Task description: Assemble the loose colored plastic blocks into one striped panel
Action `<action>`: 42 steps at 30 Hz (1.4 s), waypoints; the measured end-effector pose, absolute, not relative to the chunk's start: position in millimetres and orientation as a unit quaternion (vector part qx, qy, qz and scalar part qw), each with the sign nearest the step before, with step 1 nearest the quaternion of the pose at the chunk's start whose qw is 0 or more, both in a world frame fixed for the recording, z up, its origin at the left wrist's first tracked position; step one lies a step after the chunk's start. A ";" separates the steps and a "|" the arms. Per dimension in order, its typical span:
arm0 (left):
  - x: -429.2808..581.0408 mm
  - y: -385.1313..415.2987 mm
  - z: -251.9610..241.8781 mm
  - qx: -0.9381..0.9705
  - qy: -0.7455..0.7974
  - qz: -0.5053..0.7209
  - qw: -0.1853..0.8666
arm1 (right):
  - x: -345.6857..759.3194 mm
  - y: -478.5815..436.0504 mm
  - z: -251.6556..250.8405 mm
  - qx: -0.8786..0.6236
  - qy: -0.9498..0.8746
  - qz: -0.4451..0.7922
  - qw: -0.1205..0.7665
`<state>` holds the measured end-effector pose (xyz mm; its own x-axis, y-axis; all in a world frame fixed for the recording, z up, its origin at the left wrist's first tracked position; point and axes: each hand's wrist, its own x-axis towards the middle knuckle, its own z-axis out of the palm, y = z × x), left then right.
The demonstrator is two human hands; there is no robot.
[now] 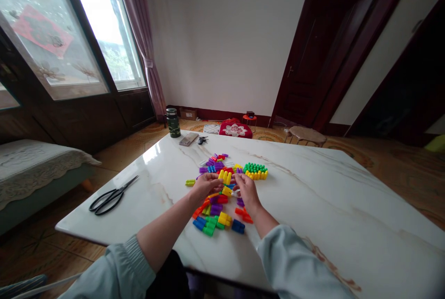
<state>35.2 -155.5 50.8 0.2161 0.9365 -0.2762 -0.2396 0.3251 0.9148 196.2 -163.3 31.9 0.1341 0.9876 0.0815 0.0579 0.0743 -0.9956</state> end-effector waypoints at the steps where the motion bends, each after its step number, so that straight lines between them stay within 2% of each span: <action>1: 35.8 -154.7 49.9 0.385 0.459 0.444 0.666 | 195.1 -164.1 32.3 -0.528 -0.492 0.439 0.534; 7: 37.4 -151.8 39.9 0.429 0.491 0.431 0.623 | 191.9 -154.3 22.2 -0.484 -0.540 0.413 0.552; 11: 33.4 -149.3 33.2 0.469 0.504 0.417 0.594 | 232.2 -140.7 1.2 -0.583 -0.532 0.267 0.554; 14: 30.6 -146.9 29.2 0.500 0.509 0.401 0.575 | 279.6 -137.8 -21.6 -0.703 -0.514 0.121 0.476; 16: 30.6 -145.6 27.1 0.514 0.511 0.390 0.567 | 304.1 -137.6 -35.7 -0.749 -0.504 0.085 0.421; 19: 32.8 -145.2 25.3 0.530 0.506 0.380 0.564 | 318.8 -134.1 -48.9 -0.765 -0.496 0.078 0.404; 25: 33.2 -146.9 27.0 0.543 0.500 0.372 0.563 | 310.2 -124.8 -51.3 -0.736 -0.473 0.098 0.474; 31: 28.8 -146.8 29.5 0.537 0.518 0.367 0.556 | 304.4 -132.1 -48.6 -0.749 -0.527 0.029 0.401; 36: 27.3 -147.0 29.9 0.544 0.518 0.356 0.556 | 293.8 -129.6 -52.4 -0.733 -0.567 0.059 0.370; 42: 25.5 -147.5 31.4 0.556 0.515 0.356 0.547 | 293.5 -127.5 -57.0 -0.693 -0.611 0.088 0.373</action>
